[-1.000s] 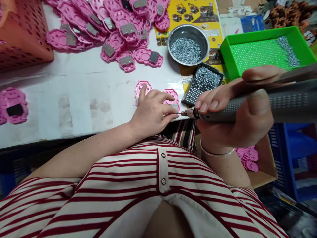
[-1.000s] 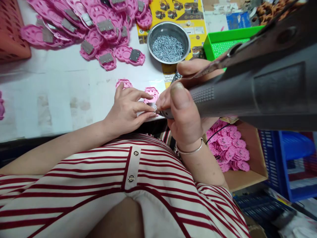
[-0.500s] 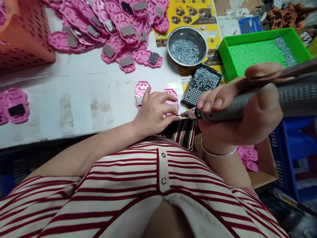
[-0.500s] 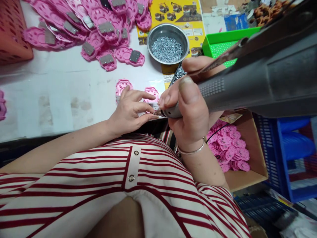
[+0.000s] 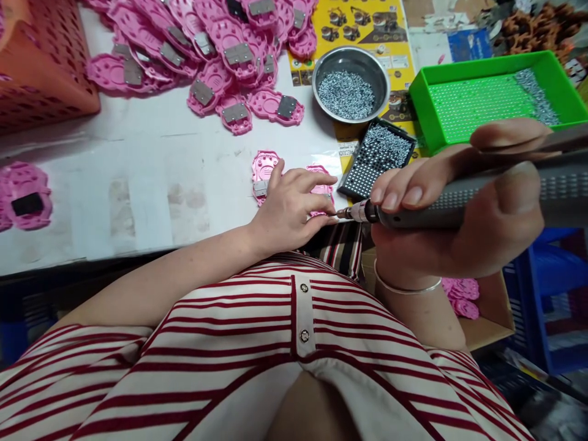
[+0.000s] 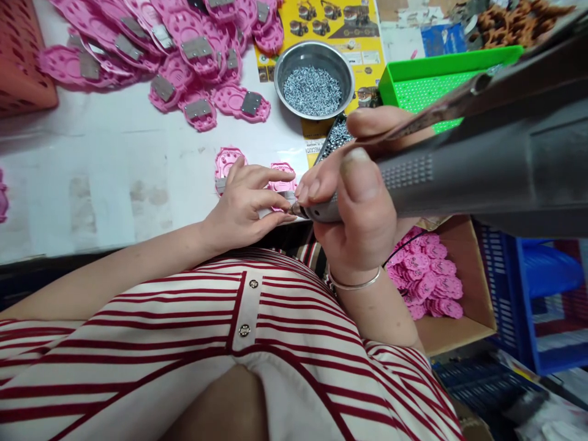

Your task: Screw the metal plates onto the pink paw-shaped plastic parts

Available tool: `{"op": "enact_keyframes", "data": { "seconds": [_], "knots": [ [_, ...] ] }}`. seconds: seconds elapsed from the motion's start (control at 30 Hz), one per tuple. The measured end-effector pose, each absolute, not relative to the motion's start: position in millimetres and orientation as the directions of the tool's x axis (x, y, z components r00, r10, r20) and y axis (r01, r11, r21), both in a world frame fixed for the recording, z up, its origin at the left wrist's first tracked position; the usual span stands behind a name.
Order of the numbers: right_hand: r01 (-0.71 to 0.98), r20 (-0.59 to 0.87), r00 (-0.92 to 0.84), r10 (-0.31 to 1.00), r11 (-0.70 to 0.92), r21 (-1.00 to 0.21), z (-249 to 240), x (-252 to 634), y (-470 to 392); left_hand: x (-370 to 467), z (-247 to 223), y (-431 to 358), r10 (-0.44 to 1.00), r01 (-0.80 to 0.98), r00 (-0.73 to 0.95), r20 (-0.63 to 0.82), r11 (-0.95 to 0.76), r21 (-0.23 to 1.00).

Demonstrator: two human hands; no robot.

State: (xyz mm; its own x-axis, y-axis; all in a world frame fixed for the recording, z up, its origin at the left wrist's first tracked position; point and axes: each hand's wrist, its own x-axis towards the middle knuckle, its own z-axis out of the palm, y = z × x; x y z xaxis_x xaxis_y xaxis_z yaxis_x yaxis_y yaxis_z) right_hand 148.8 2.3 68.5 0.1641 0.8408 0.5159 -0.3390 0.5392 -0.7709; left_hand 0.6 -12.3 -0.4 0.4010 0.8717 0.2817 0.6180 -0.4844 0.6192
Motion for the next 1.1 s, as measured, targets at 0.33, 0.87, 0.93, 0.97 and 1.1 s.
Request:
{"op": "enact_keyframes", "data": {
  "seconds": [0.33, 0.87, 0.93, 0.97, 1.1],
  "knots": [
    [-0.329, 0.596, 0.195, 0.779, 0.624, -0.708, 69, 148, 2, 3, 1, -15, 0.887, 0.558, 0.378, 0.264, -0.446, 0.700],
    [-0.134, 0.400, 0.098, 0.911, 0.411, -0.902, 71, 150, -3, -2, -2, -15, 0.894, 0.677, 0.337, 0.295, -0.448, 0.584],
    [-0.164, 0.498, 0.156, 0.853, 0.520, -0.838, 70, 149, -1, -5, -2, -14, 0.886, 0.683, 0.332, 0.324, -0.463, 0.564],
    [-0.179, 0.546, 0.188, 0.816, 0.575, -0.798, 70, 149, 1, -5, -3, -14, 0.879, 0.681, 0.334, 0.341, -0.475, 0.557],
    [-0.213, 0.627, 0.206, 0.751, 0.660, -0.720, 68, 147, 4, -7, -4, -14, 0.851, 0.670, 0.371, 0.373, -0.523, 0.526]
  ]
}}
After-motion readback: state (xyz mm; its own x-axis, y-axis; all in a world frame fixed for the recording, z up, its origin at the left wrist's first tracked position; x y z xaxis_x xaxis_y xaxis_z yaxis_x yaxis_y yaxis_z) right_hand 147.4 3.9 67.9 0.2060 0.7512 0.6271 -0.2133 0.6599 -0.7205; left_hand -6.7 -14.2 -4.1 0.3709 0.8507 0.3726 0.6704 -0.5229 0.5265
